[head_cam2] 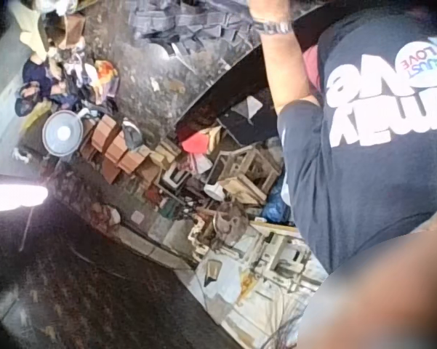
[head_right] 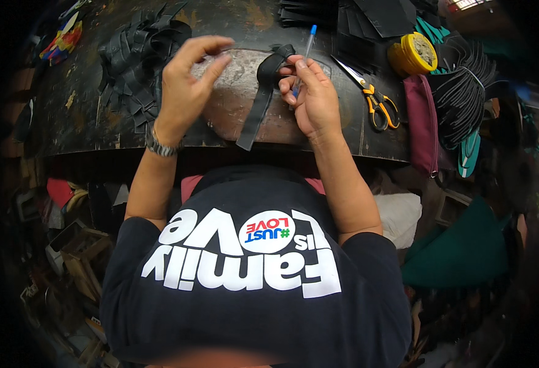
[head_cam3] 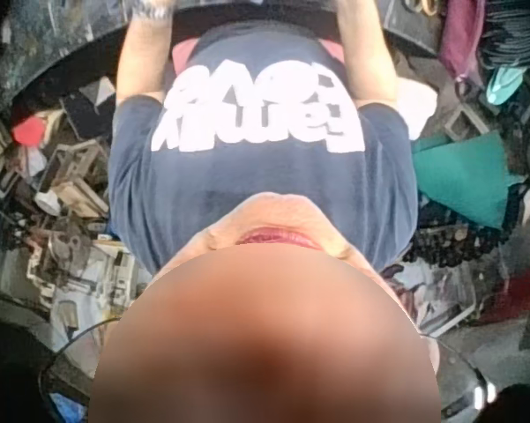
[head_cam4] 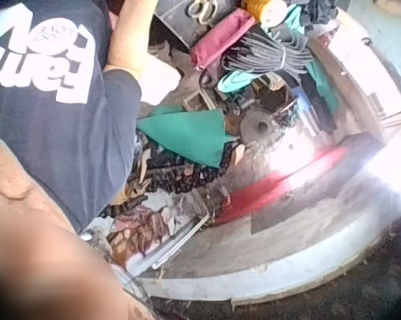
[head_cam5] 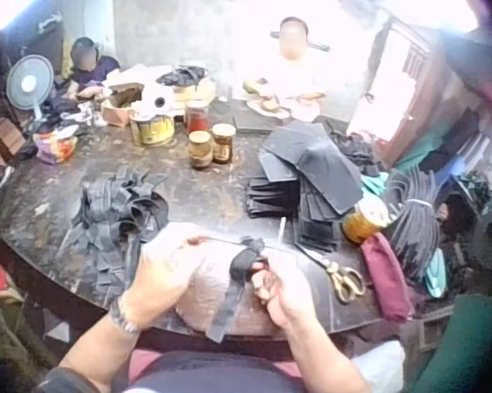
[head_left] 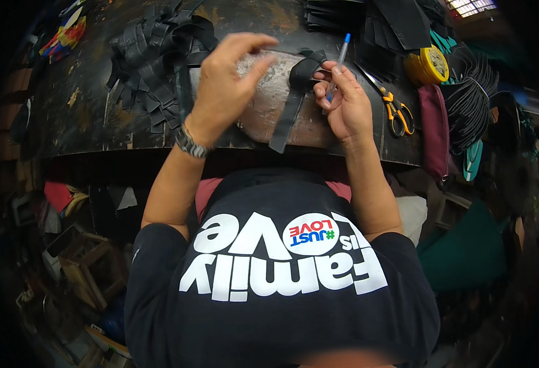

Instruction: The person uses shears to cut a black rubber strap into multiple small pieces on a workbench. They then reach under the table to retrieve a pouch, open it, and take out a pen. The person marks a piece of the cut rubber with the pen.

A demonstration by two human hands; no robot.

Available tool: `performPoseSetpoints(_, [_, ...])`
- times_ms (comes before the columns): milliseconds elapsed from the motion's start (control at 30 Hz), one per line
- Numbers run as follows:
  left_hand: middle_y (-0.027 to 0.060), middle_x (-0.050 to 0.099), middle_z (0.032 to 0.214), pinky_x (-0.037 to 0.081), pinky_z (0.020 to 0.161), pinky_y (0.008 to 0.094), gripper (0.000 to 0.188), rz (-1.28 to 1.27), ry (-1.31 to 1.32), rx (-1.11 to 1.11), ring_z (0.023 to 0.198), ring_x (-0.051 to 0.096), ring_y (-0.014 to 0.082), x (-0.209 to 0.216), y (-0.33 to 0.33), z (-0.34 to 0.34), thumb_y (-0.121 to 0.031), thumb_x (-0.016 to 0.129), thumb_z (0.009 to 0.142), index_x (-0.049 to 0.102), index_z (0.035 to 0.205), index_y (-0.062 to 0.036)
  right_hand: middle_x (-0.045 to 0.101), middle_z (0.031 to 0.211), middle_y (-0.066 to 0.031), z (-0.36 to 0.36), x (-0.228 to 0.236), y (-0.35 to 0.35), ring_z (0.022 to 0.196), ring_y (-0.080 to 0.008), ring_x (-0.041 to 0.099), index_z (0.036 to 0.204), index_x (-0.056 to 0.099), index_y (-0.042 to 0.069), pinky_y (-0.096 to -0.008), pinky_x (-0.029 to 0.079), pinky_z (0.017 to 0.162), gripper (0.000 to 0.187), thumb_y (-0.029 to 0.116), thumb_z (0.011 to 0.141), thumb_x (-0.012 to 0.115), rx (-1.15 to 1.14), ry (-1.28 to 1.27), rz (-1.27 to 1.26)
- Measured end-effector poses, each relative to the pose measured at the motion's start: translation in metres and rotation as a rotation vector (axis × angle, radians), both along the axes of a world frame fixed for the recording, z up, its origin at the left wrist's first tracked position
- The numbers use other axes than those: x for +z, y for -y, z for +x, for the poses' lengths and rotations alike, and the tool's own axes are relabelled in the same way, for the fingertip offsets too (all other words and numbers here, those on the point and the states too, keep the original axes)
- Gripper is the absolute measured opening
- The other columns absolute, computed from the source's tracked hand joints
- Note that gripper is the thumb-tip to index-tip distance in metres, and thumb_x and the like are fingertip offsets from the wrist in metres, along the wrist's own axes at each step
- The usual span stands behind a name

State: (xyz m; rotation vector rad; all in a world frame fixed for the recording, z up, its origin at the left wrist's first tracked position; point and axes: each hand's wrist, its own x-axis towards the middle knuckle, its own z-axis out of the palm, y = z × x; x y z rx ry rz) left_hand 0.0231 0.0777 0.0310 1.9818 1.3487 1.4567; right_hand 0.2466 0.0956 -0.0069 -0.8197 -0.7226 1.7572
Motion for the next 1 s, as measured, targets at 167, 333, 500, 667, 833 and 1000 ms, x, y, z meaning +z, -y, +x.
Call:
performPoseSetpoints(167, [0.0079,0.068,0.092,0.049,0.067,0.025,0.021,-0.289,0.074,-0.243,0.076,0.064,0.0145,-0.003,0.028,0.046,-0.011,0.072,0.082,0.069,0.101,-0.0024,0.061,0.097,-0.012,-0.007,0.002,0.008,0.088,-0.0216,0.061,0.107,0.058,0.001,-0.0337,0.049,0.079,0.023,0.02,0.098,0.052,-0.058,-0.314,-0.033])
performPoseSetpoints(333, [0.0065,0.062,0.065,0.046,0.054,0.0262,0.023,-0.38,0.074,-0.251,0.055,0.057,0.0116,-0.02,0.028,0.065,-0.02,0.068,0.088,0.066,0.1,-0.0006,0.063,0.109,-0.0124,-0.018,0.009,0.025,0.097,-0.0229,0.061,0.111,0.06,0.001,-0.0372,0.048,0.092,0.029,0.026,0.098,0.053,-0.104,-0.246,0.041])
performPoseSetpoints(500, [0.005,0.056,0.063,0.042,0.053,0.0252,0.021,-0.497,0.122,-0.283,0.055,0.051,0.0107,-0.025,0.027,0.066,-0.02,0.059,0.094,0.067,0.099,-0.0009,0.065,0.094,-0.0094,-0.004,0.006,0.022,0.094,-0.0244,0.063,0.106,0.061,0.002,-0.0377,0.05,0.087,0.026,0.026,0.098,0.053,-0.135,-0.209,0.079])
performPoseSetpoints(667, [0.0018,0.057,0.065,0.04,0.053,0.0223,0.023,-0.63,0.134,-0.35,0.058,0.049,0.0067,-0.021,0.038,0.053,-0.022,0.057,0.096,0.068,0.099,-0.0021,0.063,0.081,-0.0064,0.027,0.03,-0.002,0.083,-0.0246,0.064,0.106,0.059,0.003,-0.0383,0.05,0.086,0.025,0.025,0.1,0.05,-0.226,-0.37,0.311])
performPoseSetpoints(833, [-0.006,0.052,0.067,0.036,0.052,0.0176,0.026,-0.727,0.316,-0.383,0.059,0.044,0.0021,-0.017,0.049,0.041,-0.022,0.057,0.097,0.068,0.114,-0.0057,0.052,0.073,-0.0011,0.046,0.05,0.013,0.072,-0.0147,0.052,0.112,0.068,0.006,-0.0296,0.045,0.07,0.022,0.017,0.095,0.058,-0.022,0.921,0.789])
performPoseSetpoints(1000, [-0.0071,0.05,0.066,0.034,0.05,0.0178,0.03,-0.716,0.333,-0.423,0.057,0.042,0.0019,-0.019,0.047,0.041,-0.022,0.058,0.097,0.065,0.12,-0.0048,0.055,0.077,-0.0062,0.039,0.054,0.035,0.076,-0.0238,0.054,0.107,0.07,0.011,-0.0341,0.041,0.068,0.024,0.013,0.084,0.066,0.083,1.382,1.113])
